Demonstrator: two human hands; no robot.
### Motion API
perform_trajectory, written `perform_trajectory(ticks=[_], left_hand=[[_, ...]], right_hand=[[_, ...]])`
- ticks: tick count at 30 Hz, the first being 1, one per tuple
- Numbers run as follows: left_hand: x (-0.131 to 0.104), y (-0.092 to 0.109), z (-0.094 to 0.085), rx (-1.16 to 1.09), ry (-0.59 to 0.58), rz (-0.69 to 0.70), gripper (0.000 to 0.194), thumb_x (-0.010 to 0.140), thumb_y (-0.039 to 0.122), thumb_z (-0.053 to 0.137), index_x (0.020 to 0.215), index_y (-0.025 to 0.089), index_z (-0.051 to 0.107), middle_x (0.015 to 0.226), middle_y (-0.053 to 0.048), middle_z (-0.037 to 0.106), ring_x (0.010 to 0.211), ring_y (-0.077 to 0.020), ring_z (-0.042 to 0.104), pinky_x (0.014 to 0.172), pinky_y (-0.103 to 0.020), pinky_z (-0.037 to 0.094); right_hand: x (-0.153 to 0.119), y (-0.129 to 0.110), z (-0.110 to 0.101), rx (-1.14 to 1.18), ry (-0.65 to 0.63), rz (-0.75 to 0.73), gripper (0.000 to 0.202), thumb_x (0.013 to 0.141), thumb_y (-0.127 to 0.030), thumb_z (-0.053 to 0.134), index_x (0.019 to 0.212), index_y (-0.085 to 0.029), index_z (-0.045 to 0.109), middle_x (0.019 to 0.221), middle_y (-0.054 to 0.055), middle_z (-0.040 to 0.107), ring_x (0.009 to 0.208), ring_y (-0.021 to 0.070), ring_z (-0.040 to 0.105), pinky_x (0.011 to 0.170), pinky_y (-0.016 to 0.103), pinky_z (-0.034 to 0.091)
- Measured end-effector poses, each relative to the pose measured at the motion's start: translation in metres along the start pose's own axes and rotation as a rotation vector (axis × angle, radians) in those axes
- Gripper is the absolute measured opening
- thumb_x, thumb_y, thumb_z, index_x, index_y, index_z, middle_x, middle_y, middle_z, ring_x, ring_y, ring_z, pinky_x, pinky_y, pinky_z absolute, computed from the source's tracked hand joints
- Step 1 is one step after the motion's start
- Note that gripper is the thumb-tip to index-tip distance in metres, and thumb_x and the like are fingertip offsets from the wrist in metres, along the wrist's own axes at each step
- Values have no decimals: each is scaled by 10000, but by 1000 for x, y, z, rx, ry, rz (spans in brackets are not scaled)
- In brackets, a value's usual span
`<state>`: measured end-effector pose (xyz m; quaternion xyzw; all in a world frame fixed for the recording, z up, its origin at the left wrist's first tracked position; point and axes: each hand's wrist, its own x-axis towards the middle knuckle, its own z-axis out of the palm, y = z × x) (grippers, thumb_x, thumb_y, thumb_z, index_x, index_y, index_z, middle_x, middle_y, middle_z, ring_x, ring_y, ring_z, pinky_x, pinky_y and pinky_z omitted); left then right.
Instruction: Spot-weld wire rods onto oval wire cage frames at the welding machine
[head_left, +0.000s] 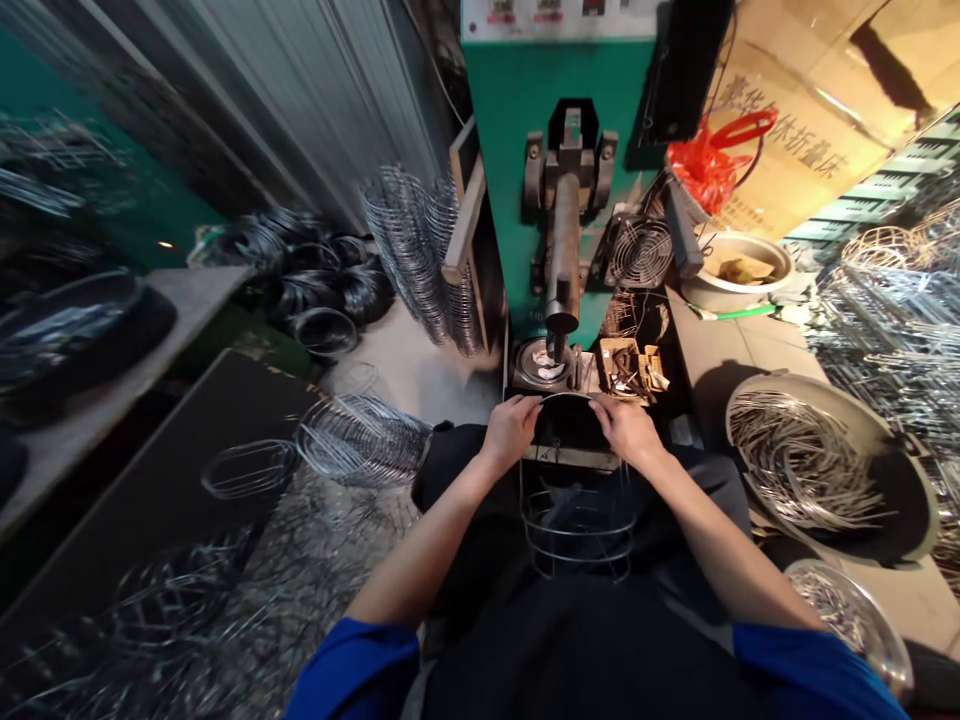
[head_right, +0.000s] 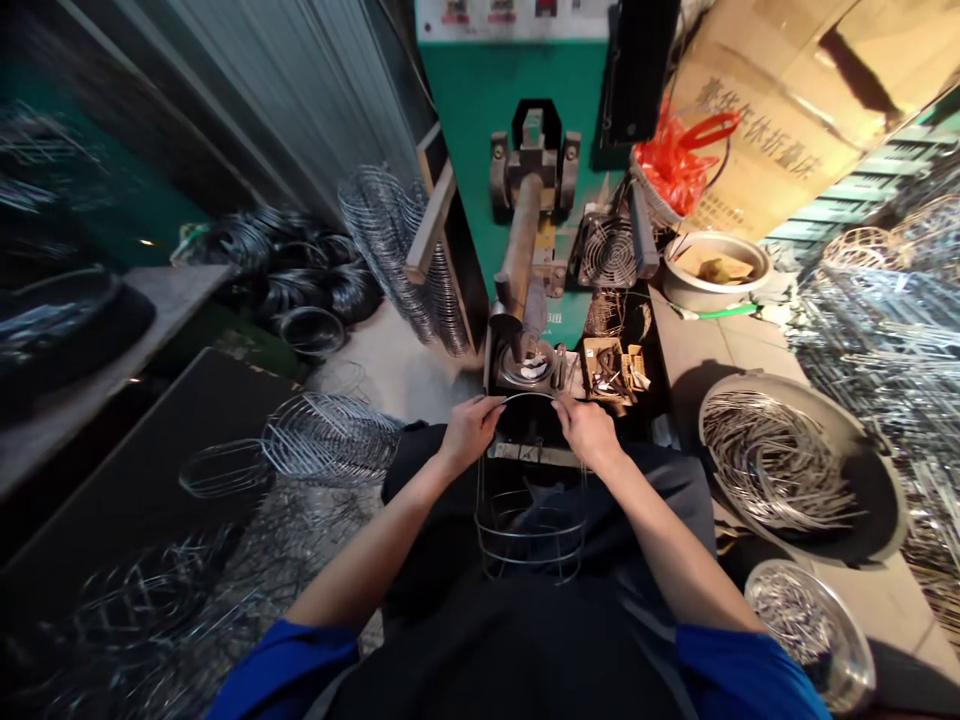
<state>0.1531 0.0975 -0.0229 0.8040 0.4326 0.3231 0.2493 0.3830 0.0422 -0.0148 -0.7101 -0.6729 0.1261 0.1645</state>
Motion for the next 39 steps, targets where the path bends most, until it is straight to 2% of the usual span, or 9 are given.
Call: perform_trajectory(ticks=[4,7,13,17,21,30,36,39], left_hand=[[18,11,-17,1,38,45,214,947,217,515,960,172,724,878,-91,714,805,-200,652,779,-299,476],[28,17,-27,-5,51,65,195,938,207,526,879,164,706,782,-60,686,712,-168,616,706,-264,443],[41,18,-37,-17,98,106,205,908,185,557,720,148,629,616,12,547,570,-107,480,584,-220,342],[44,17,-39,-38,103,128,204,900,174,555,706,149,611,596,29,504,554,-97,443,573,-212,325],[45,17,-41,-30,90,110,195,897,170,547,720,150,628,589,33,496,550,-97,432,570,-211,325],[47,14,-41,-25,88,97,185,878,158,547,709,150,621,563,46,468,528,-90,399,557,-209,312],[48,16,-42,-38,87,99,210,879,165,537,673,155,579,573,43,469,531,-86,402,566,-205,317],[48,16,-42,-37,82,95,207,877,170,535,675,158,576,573,38,478,532,-91,412,569,-206,325]], right_hand=[[11,-14,-24,-90,4,20,395,1015,-419,421,1219,-224,698,886,137,739,787,310,694,714,373,495],[19,-22,-38,-80,-15,16,382,1019,-423,417,1161,-225,711,900,109,744,812,276,698,725,328,491],[31,-31,-53,-8,-28,-20,368,1022,-421,411,1085,-215,709,860,82,739,747,238,686,713,296,487],[34,-34,-56,26,-42,-1,362,1019,-424,420,1090,-219,710,887,80,740,680,220,671,668,288,487],[37,-34,-55,6,-11,-43,345,1015,-409,435,1094,-225,716,979,92,746,830,249,694,754,304,492],[44,-31,-53,-38,-24,-66,345,1019,-408,428,1087,-236,720,924,95,746,855,253,697,747,293,473],[42,-36,-58,-8,-43,-44,347,1019,-409,430,1079,-228,721,880,83,744,756,234,692,678,279,467],[42,-35,-57,-28,-29,-53,347,1019,-411,433,1080,-226,721,900,91,748,791,247,696,698,290,471]])
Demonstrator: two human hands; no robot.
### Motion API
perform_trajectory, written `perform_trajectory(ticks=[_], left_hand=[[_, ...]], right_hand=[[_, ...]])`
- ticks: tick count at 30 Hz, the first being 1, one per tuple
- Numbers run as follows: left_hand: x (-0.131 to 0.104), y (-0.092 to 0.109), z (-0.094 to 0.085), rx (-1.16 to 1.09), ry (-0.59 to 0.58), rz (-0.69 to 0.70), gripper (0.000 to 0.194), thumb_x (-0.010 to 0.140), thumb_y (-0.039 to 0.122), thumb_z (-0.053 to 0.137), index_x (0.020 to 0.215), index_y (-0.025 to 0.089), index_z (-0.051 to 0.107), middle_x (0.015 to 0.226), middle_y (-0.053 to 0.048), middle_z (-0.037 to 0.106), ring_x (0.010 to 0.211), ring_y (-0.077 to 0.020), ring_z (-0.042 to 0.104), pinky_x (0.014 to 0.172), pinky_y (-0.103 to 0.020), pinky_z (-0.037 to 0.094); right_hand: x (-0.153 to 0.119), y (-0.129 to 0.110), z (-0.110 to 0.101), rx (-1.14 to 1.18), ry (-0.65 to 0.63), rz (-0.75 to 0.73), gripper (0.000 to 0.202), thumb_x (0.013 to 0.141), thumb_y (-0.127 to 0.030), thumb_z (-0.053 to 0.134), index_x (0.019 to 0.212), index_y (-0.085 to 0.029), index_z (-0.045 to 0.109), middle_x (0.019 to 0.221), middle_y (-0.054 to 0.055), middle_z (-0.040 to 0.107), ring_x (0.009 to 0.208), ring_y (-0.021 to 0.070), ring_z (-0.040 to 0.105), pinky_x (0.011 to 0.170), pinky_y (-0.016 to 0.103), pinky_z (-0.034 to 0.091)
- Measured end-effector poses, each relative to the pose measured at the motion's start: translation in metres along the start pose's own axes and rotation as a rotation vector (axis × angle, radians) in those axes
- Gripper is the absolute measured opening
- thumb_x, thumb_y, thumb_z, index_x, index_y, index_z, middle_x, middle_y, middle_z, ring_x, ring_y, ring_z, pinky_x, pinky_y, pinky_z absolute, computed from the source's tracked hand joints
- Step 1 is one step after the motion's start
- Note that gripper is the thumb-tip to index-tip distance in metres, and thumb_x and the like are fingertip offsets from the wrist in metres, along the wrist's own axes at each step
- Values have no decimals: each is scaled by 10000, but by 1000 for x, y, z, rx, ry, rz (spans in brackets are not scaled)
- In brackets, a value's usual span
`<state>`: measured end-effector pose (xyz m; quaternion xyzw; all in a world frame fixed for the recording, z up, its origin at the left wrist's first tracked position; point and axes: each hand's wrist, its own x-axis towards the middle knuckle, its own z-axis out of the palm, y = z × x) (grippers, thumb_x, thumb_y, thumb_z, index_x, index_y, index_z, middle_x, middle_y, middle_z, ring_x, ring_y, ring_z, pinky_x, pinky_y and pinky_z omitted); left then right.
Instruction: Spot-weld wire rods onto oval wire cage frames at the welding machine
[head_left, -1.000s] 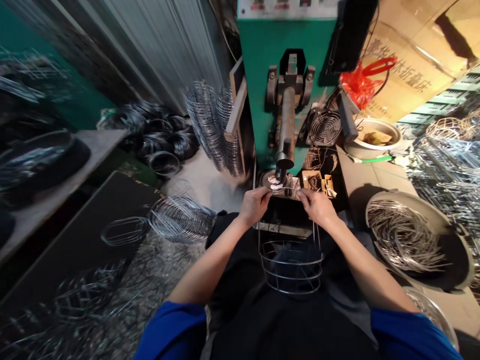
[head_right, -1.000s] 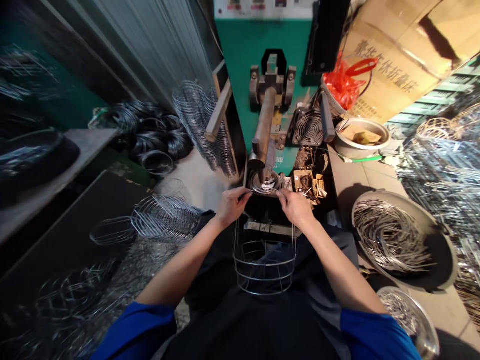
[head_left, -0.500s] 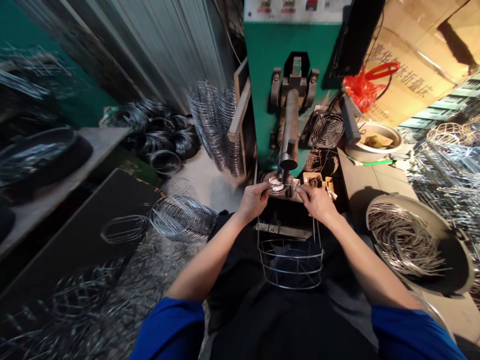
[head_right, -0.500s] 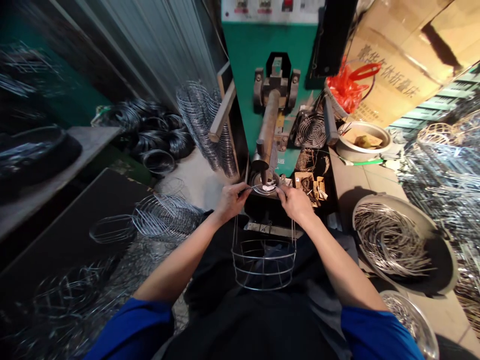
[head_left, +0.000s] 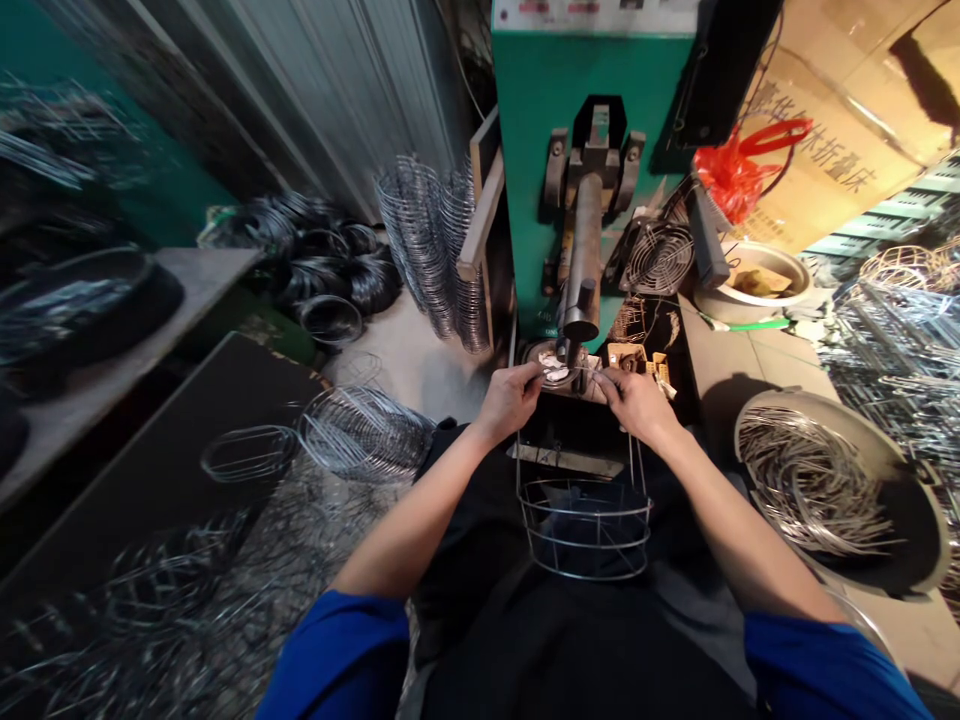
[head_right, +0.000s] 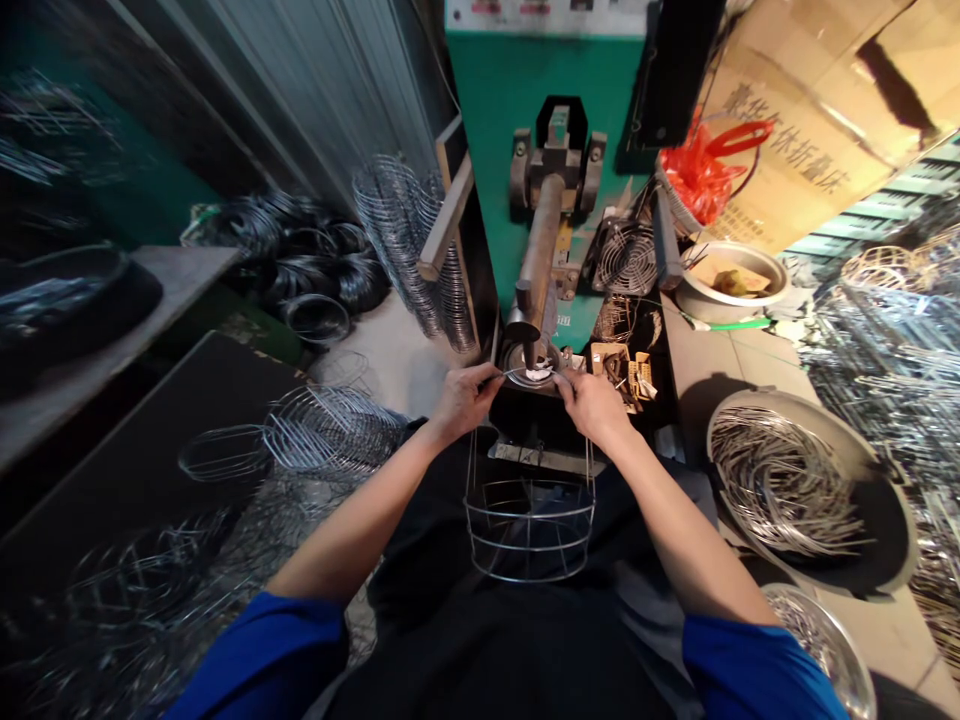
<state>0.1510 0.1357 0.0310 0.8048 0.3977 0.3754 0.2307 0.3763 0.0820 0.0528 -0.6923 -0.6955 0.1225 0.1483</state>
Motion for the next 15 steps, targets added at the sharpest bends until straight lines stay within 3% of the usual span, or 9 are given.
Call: perform_trajectory(ticks=[10,15], left_hand=[[0,-1,0,11,-14,-19,193,875,175,554,693,149,614,566,36,479,543,-93,428,555,-201,322],[1,0,-1,-2,-31,-47,187,874,195,554,713,139,631,561,37,480,530,-88,416,540,-201,310]], right_hand=[[0,-1,-2,27,-11,12,338,1014,-404,443,1101,-227,717,911,88,741,820,243,693,714,280,474],[-1,-4,-7,74,-51,44,329,1009,-407,449,1012,-223,722,776,64,712,652,208,662,634,263,450]])
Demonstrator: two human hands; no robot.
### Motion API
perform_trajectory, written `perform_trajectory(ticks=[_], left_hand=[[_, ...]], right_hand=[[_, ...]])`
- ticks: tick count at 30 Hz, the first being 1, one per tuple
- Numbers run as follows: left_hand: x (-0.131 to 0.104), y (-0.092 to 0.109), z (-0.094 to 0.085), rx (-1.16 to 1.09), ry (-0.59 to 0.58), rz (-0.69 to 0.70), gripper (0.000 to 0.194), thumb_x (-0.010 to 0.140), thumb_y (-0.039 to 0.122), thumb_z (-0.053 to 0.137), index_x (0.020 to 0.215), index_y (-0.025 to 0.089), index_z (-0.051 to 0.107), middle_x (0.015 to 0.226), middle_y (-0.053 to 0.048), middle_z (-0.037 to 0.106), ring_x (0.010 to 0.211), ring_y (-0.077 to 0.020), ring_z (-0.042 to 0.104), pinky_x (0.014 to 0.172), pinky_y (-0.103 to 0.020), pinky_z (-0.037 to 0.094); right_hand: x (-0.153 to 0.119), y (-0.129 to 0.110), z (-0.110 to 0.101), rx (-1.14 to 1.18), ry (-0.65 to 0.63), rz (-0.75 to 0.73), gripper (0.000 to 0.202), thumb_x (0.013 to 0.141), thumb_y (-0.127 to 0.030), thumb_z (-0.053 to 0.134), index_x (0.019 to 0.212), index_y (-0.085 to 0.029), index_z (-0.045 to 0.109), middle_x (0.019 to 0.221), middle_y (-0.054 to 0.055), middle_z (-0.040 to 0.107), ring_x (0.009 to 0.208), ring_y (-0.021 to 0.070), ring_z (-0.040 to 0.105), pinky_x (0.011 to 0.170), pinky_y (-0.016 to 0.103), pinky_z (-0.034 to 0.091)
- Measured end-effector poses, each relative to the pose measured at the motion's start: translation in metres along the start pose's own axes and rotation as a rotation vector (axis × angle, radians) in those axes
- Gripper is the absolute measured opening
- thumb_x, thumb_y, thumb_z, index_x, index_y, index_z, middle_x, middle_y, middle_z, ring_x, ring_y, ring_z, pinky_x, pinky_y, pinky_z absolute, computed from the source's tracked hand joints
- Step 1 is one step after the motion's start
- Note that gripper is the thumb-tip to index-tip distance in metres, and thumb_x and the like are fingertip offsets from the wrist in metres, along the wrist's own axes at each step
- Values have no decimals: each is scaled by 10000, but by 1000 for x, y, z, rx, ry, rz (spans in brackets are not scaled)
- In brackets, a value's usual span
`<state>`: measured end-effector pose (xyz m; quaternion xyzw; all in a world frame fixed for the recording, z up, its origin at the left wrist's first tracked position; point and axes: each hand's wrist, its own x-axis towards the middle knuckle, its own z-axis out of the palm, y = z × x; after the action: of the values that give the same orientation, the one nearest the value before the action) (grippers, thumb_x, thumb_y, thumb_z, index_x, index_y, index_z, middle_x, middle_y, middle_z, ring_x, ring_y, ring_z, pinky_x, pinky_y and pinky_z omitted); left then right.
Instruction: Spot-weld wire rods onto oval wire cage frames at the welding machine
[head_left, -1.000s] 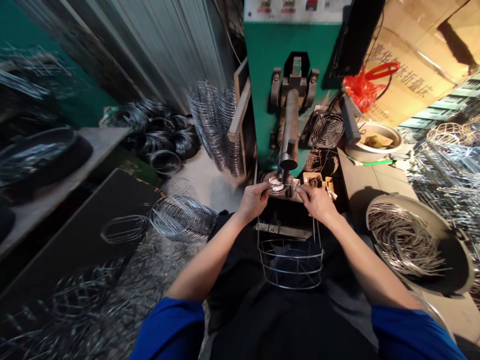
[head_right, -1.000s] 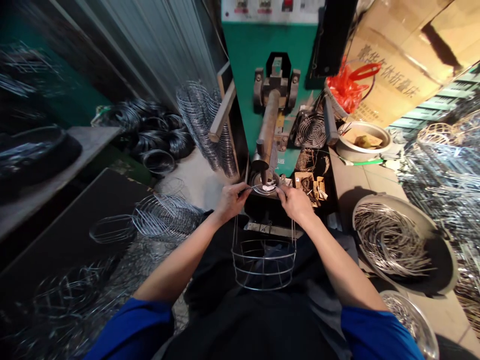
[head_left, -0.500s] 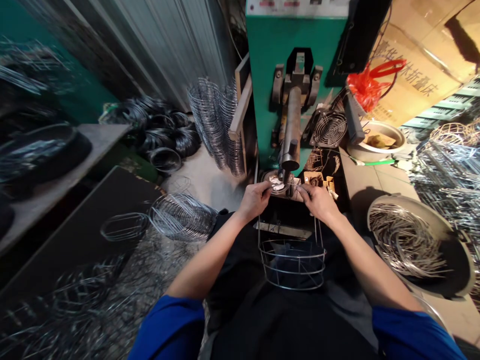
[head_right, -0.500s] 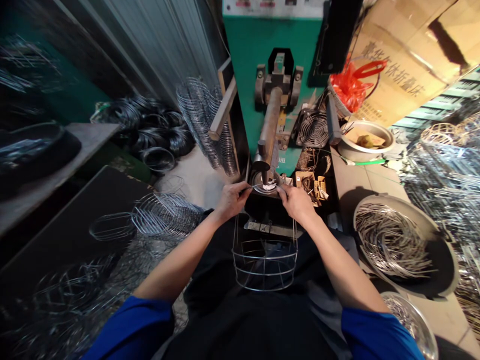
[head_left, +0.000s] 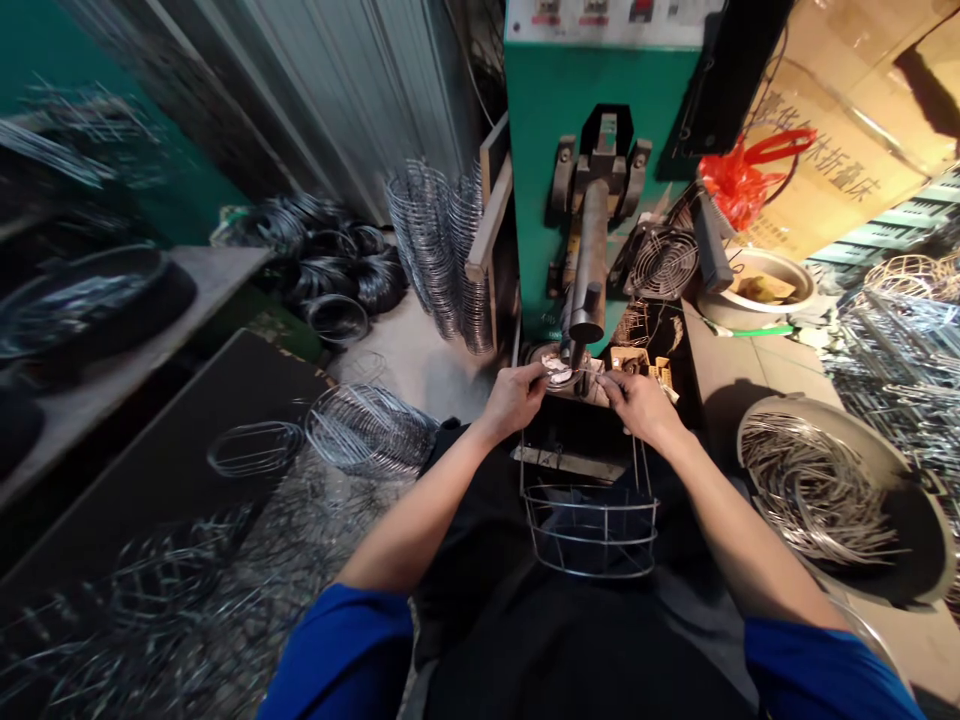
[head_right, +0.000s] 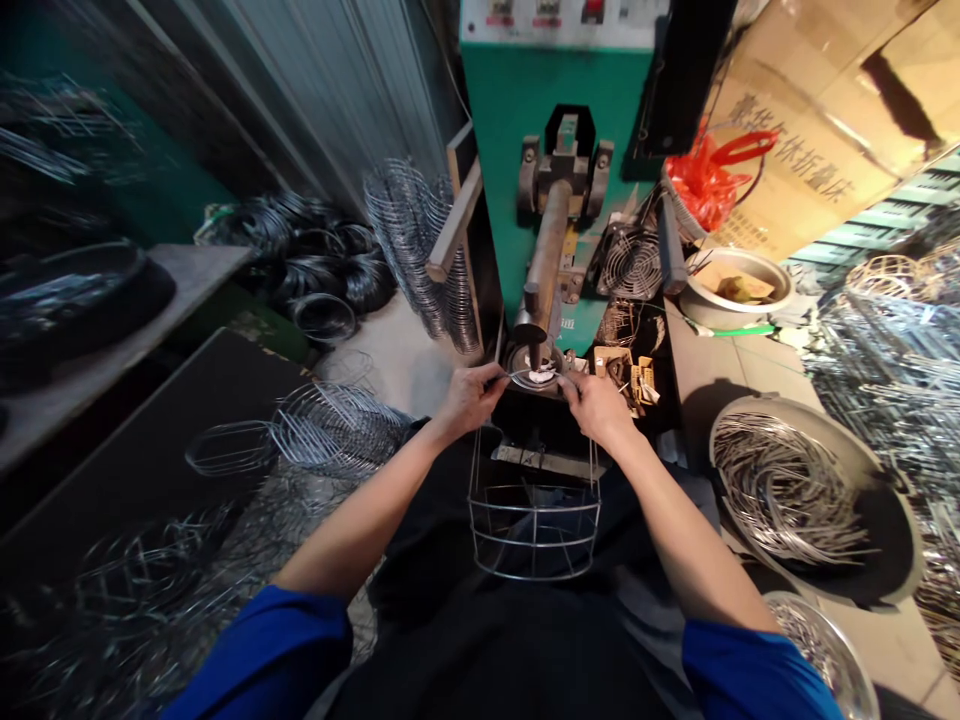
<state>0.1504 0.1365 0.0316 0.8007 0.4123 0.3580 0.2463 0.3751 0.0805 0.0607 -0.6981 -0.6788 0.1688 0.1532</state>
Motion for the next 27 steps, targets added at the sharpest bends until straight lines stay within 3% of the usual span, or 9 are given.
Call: perform_trajectory(ticks=[12,18,20,22,25,27], left_hand=[[-2,-2,4,-7,21,4,150,871,168,568,749,141,651,560,36,486,526,-89,439,542,-202,321],[-4,2,4,-62,37,-39,174,888,225,564,784,132,667,570,26,503,533,-90,456,540,-203,338],[-14,0,3,-221,22,-129,208,891,318,593,887,131,684,587,25,521,530,-94,477,542,-208,371],[-36,-3,4,-470,18,-281,350,868,424,635,1069,138,658,698,0,599,599,-109,555,596,-221,440],[-85,-5,13,-842,24,-595,609,819,568,660,1278,192,526,1063,-101,665,892,-180,664,750,-294,519],[-118,0,26,-1086,-72,-796,736,730,643,708,1290,217,494,1156,-144,650,946,-241,680,731,-346,540]], right_hand=[[1,5,8,81,67,-37,378,992,-449,434,951,-212,725,733,55,687,616,197,634,646,265,448],[-10,18,15,347,39,-9,462,919,-581,508,885,-166,708,628,6,597,509,155,527,557,255,408],[-23,23,15,447,65,-19,509,887,-625,533,831,-145,694,604,-5,557,527,147,492,539,250,386],[-40,24,12,485,170,-40,502,890,-612,543,819,-139,694,629,1,565,575,152,497,563,256,393],[-64,17,3,490,365,-66,427,915,-550,561,902,-153,719,774,42,656,693,187,574,674,290,461],[-78,11,-2,479,459,-71,400,937,-518,547,969,-163,728,896,81,694,801,220,621,785,334,493]])
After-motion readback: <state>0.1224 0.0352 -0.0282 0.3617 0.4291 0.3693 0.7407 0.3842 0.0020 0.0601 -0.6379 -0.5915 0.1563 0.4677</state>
